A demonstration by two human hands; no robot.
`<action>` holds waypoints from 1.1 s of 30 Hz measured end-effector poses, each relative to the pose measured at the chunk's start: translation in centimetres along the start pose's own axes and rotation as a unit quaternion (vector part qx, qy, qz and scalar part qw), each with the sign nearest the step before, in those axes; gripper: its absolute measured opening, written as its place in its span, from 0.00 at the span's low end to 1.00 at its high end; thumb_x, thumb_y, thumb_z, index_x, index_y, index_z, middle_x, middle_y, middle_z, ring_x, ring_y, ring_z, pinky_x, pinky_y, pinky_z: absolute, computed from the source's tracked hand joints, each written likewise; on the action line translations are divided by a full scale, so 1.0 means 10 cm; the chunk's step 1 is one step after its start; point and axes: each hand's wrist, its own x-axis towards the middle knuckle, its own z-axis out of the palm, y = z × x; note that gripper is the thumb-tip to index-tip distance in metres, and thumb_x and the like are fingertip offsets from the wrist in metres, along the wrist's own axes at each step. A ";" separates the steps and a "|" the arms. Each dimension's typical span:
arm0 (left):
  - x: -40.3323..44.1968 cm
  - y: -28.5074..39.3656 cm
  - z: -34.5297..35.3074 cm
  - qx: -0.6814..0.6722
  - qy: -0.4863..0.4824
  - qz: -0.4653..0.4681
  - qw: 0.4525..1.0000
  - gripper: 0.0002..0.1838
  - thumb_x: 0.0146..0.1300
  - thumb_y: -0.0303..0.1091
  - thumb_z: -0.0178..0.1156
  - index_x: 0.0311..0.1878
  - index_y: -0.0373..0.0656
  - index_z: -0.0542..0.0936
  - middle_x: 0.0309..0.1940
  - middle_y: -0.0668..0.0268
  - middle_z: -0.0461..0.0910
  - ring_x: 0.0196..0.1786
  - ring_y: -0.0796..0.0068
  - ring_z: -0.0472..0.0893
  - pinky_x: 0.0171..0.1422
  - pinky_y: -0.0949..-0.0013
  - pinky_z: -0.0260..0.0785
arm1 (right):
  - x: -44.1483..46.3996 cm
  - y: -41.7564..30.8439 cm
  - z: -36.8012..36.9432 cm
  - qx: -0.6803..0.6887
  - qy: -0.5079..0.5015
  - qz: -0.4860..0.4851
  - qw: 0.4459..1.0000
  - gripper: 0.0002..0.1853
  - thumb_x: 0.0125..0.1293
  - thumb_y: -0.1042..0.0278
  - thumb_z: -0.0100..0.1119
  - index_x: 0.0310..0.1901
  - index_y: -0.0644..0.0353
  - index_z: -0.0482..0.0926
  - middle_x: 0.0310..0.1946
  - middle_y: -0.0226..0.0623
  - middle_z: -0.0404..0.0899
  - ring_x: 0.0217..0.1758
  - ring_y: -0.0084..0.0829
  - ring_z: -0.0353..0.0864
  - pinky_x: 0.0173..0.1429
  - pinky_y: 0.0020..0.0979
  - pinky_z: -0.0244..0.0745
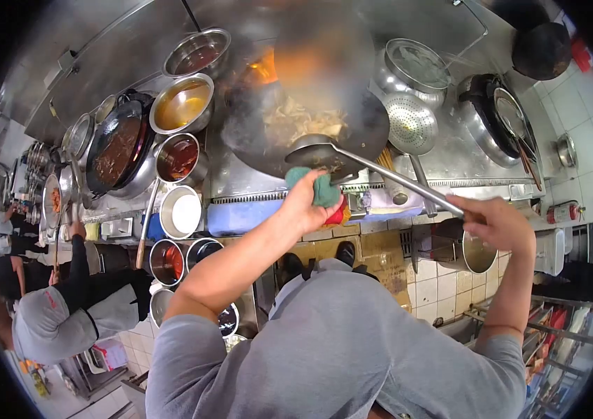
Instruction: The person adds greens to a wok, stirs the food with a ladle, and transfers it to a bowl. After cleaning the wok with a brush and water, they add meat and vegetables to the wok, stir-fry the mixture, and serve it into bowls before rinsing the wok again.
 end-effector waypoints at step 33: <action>0.92 -0.43 -0.82 0.097 0.036 -0.013 0.995 0.11 0.60 0.35 0.55 0.45 0.47 0.69 0.42 0.62 0.69 0.43 0.62 0.72 0.48 0.48 0.73 | 1.11 -0.15 0.44 -0.001 0.152 -0.043 0.987 0.27 0.58 0.73 0.55 0.61 0.47 0.68 0.30 0.45 0.78 0.33 0.45 0.76 0.41 0.38 0.70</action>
